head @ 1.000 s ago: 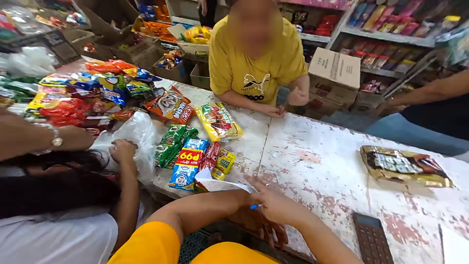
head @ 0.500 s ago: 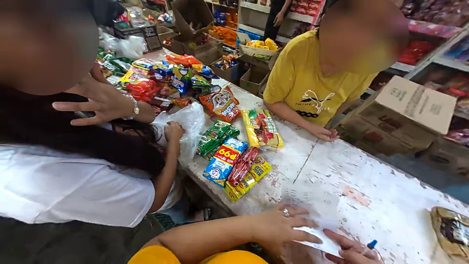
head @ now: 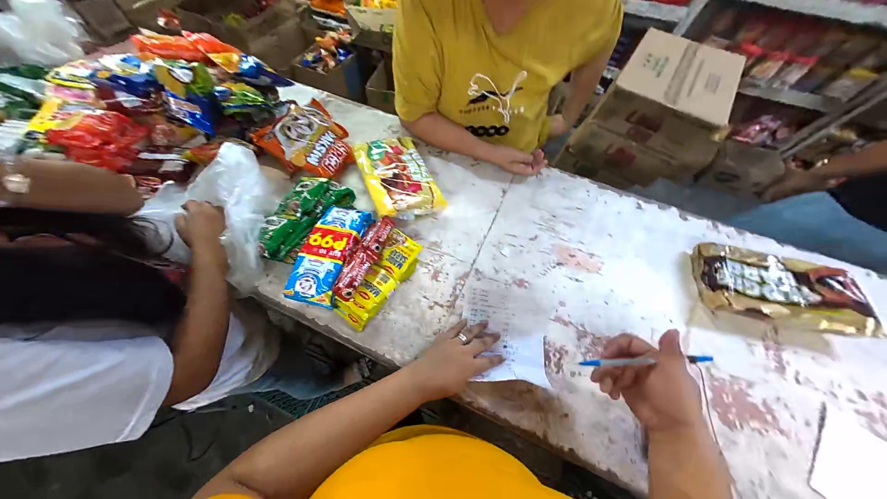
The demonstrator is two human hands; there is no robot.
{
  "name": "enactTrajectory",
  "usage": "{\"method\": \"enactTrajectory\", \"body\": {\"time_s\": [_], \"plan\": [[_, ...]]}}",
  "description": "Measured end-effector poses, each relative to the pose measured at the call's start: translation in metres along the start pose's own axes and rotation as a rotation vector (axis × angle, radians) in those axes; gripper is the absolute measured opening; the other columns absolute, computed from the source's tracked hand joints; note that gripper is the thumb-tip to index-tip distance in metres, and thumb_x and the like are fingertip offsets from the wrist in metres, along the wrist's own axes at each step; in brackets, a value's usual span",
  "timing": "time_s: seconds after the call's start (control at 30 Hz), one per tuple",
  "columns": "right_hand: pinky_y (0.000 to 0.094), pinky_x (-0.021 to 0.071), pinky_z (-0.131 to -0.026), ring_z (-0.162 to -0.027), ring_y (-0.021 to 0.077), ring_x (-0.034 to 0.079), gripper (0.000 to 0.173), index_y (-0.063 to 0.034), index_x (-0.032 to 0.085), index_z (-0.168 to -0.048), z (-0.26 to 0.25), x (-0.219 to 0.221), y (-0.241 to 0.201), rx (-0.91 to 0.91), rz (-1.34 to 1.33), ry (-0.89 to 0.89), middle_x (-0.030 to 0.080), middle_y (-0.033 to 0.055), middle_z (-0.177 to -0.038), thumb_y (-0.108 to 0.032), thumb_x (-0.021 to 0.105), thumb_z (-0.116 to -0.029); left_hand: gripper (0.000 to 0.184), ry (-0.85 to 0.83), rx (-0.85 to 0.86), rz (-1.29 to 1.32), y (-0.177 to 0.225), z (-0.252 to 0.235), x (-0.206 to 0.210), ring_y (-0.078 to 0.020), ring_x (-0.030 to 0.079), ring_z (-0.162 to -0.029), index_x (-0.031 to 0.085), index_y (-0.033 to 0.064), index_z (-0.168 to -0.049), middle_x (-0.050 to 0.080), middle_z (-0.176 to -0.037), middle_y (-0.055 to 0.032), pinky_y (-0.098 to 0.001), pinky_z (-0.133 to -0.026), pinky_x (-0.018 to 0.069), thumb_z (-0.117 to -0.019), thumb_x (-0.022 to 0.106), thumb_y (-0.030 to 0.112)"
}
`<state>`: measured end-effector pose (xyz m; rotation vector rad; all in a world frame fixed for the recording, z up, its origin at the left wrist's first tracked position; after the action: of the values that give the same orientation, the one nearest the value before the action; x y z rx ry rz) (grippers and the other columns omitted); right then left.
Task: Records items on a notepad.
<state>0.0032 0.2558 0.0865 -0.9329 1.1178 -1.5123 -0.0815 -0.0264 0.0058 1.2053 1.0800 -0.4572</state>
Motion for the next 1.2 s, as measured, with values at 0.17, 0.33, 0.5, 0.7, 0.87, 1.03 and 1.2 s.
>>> {"method": "enactTrajectory", "body": {"time_s": [0.17, 0.33, 0.5, 0.7, 0.87, 1.03, 1.2], "plan": [[0.0369, 0.0621, -0.086, -0.090, 0.0198, 0.076, 0.040, -0.0046, 0.070, -0.109, -0.024, 0.078, 0.014, -0.059, -0.198, -0.214, 0.078, 0.0073, -0.099, -0.036, 0.044, -0.1074, 0.041, -0.181, -0.009, 0.077, 0.004, -0.016, -0.018, -0.0494, 0.023, -0.152, 0.065, 0.0248, -0.137, 0.040, -0.160, -0.0229, -0.0724, -0.120, 0.0121, -0.0997, 0.057, 0.011], [0.0342, 0.0582, -0.088, -0.097, 0.0178, 0.070, 0.019, 0.0020, 0.061, -0.117, -0.073, 0.107, 0.032, -0.060, -0.175, 0.122, 0.072, 0.0107, -0.106, 0.001, 0.054, -0.0999, 0.051, -0.283, 0.100, 0.037, 0.002, -0.021, -0.019, -0.0528, 0.017, -0.153, 0.060, 0.0259, -0.142, 0.030, -0.164, -0.0261, -0.0733, -0.119, 0.0128, -0.0928, 0.067, 0.015], [0.0292, 0.0605, -0.070, -0.068, 0.0117, 0.068, 0.013, -0.0044, 0.057, -0.100, -0.096, 0.105, 0.032, -0.012, -0.144, 0.353, 0.067, 0.0029, -0.078, -0.013, 0.051, -0.1078, 0.064, -0.196, 0.169, 0.036, -0.016, -0.021, -0.019, -0.0447, 0.027, -0.152, 0.055, 0.0191, -0.147, 0.038, -0.162, -0.0169, -0.0654, -0.119, 0.0242, -0.0856, 0.074, 0.018], [0.0232, 0.0490, -0.056, -0.054, 0.0058, 0.055, 0.021, -0.0032, 0.058, -0.085, -0.115, 0.114, 0.029, -0.057, 0.292, 0.344, 0.060, -0.0003, -0.065, -0.014, 0.071, -0.0971, 0.051, -0.213, 0.263, 0.036, -0.033, -0.019, -0.014, -0.0457, 0.020, -0.154, 0.056, 0.0239, -0.147, 0.032, -0.165, -0.0196, -0.0688, -0.121, 0.0126, -0.0975, 0.062, 0.031], [0.0259, 0.0490, -0.059, -0.056, 0.0053, 0.055, 0.025, -0.0036, 0.060, -0.079, -0.117, 0.125, 0.041, -0.155, 0.490, 0.357, 0.060, -0.0013, -0.064, -0.018, 0.076, -0.0919, 0.050, -0.199, 0.248, 0.078, -0.033, -0.022, -0.014, -0.0423, 0.021, -0.155, 0.060, 0.0132, -0.143, 0.034, -0.165, -0.0162, -0.0649, -0.124, 0.0120, -0.0979, 0.060, 0.036], [0.0302, 0.0482, -0.069, -0.070, 0.0095, 0.056, 0.020, 0.0075, 0.062, -0.081, -0.108, 0.120, 0.042, -0.288, 0.660, 0.461, 0.060, 0.0080, -0.073, -0.009, 0.064, -0.0925, 0.052, -0.186, 0.214, 0.122, -0.033, -0.018, -0.019, -0.0375, 0.022, -0.156, 0.058, 0.0144, -0.146, 0.037, -0.164, -0.0135, -0.0598, -0.126, 0.0120, -0.0984, 0.061, 0.035], [0.0215, 0.0428, -0.060, -0.060, 0.0024, 0.049, 0.021, 0.0023, 0.054, -0.075, -0.109, 0.110, 0.045, -0.312, 0.585, 0.515, 0.051, 0.0001, -0.065, -0.006, 0.065, -0.0905, 0.053, -0.199, 0.241, 0.075, -0.035, -0.019, -0.018, -0.0391, 0.021, -0.156, 0.057, 0.0163, -0.147, 0.036, -0.164, -0.0142, -0.0618, -0.124, 0.0143, -0.0991, 0.059, 0.039]]}}
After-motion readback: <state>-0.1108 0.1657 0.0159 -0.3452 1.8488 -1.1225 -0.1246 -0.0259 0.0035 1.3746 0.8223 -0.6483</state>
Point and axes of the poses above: each hand's wrist, its own z-axis away from the middle knuckle, its own x-axis out of the palm, y = z × x, the point moved 1 cm from there along -z, towards the middle knuckle
